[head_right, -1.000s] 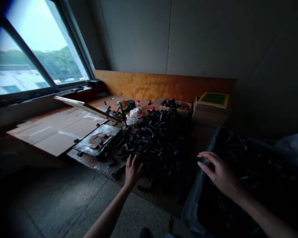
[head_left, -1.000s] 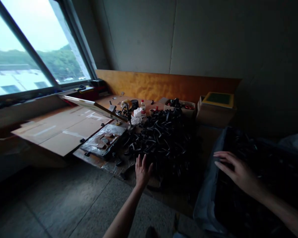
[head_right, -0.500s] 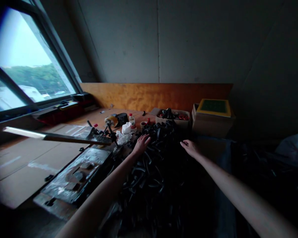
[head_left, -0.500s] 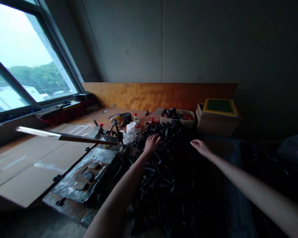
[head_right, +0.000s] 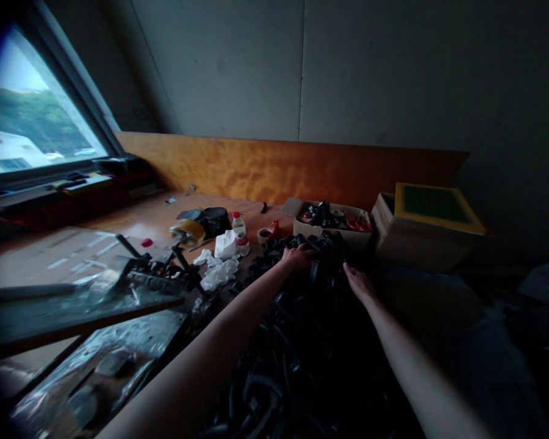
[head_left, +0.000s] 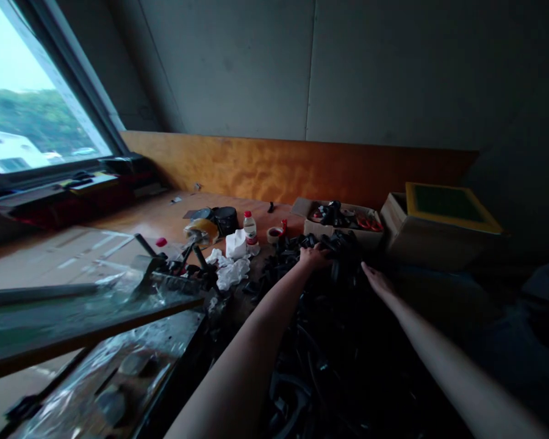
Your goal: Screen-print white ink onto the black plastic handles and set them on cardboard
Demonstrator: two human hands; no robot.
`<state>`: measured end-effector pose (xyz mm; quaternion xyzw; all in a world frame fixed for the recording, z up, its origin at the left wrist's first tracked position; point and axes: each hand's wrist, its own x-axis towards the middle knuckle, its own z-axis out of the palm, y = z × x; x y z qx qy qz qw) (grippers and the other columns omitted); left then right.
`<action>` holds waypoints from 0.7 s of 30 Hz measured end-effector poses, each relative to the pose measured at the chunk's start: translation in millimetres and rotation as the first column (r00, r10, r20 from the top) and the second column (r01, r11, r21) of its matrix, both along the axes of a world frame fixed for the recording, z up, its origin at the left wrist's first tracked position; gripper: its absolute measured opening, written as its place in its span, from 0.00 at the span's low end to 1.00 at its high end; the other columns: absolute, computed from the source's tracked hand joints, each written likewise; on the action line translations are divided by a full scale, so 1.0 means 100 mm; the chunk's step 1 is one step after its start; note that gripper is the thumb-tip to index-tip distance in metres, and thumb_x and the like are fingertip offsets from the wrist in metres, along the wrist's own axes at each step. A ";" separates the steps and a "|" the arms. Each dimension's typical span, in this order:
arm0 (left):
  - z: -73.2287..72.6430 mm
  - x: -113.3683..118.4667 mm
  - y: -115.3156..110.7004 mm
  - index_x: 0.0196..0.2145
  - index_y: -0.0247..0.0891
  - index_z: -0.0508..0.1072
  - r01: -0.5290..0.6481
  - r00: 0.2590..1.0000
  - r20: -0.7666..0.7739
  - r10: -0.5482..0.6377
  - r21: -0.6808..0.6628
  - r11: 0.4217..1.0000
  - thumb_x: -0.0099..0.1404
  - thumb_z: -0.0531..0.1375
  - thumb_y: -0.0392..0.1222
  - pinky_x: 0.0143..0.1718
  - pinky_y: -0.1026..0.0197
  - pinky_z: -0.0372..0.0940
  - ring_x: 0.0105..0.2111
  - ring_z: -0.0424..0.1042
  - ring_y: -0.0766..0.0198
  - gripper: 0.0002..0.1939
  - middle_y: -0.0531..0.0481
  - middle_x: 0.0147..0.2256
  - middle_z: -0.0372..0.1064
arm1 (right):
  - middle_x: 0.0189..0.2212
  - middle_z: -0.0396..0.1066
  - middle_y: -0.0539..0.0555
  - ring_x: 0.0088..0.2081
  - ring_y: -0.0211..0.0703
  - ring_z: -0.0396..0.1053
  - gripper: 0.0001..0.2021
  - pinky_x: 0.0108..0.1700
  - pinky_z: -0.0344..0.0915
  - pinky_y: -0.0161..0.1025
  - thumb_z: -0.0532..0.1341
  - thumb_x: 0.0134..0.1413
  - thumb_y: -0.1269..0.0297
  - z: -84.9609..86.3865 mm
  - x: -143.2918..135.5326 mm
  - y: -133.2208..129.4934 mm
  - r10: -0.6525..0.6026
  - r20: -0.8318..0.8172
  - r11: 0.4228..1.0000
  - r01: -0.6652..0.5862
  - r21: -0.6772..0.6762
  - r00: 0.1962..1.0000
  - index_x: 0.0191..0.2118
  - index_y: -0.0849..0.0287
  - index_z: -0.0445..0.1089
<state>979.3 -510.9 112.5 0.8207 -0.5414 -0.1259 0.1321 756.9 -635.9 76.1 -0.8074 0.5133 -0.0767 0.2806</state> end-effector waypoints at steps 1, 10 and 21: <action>-0.06 0.01 0.00 0.56 0.56 0.70 0.016 1.000 0.004 -0.016 0.013 1.000 0.60 0.53 0.69 0.54 0.38 0.58 0.53 0.68 0.40 0.31 0.43 0.60 0.63 | 0.47 0.75 0.58 0.49 0.54 0.72 0.33 0.51 0.65 0.46 0.42 0.61 0.38 -0.04 0.04 0.03 0.023 -0.007 1.000 -0.023 0.019 1.000 0.49 0.55 0.75; -0.21 -0.07 0.87 0.41 0.42 0.80 0.113 0.988 0.102 -0.115 0.023 0.993 0.61 0.54 0.65 0.55 0.36 0.53 0.57 0.57 0.39 0.27 0.36 0.53 0.66 | 0.58 0.66 0.55 0.59 0.51 0.63 0.29 0.60 0.58 0.48 0.50 0.60 0.38 0.12 0.13 1.10 0.135 -0.040 0.990 -0.137 -0.035 0.990 0.56 0.50 0.69; -0.15 -0.38 1.96 0.40 0.48 0.78 0.182 0.983 0.037 -0.181 -0.024 0.983 0.57 0.60 0.41 0.59 0.37 0.45 0.55 0.65 0.50 0.13 0.51 0.47 0.76 | 0.63 0.58 0.56 0.57 0.53 0.65 0.29 0.57 0.62 0.50 0.49 0.59 0.36 0.48 0.07 1.96 0.352 -0.183 0.934 -0.356 0.010 0.918 0.56 0.44 0.70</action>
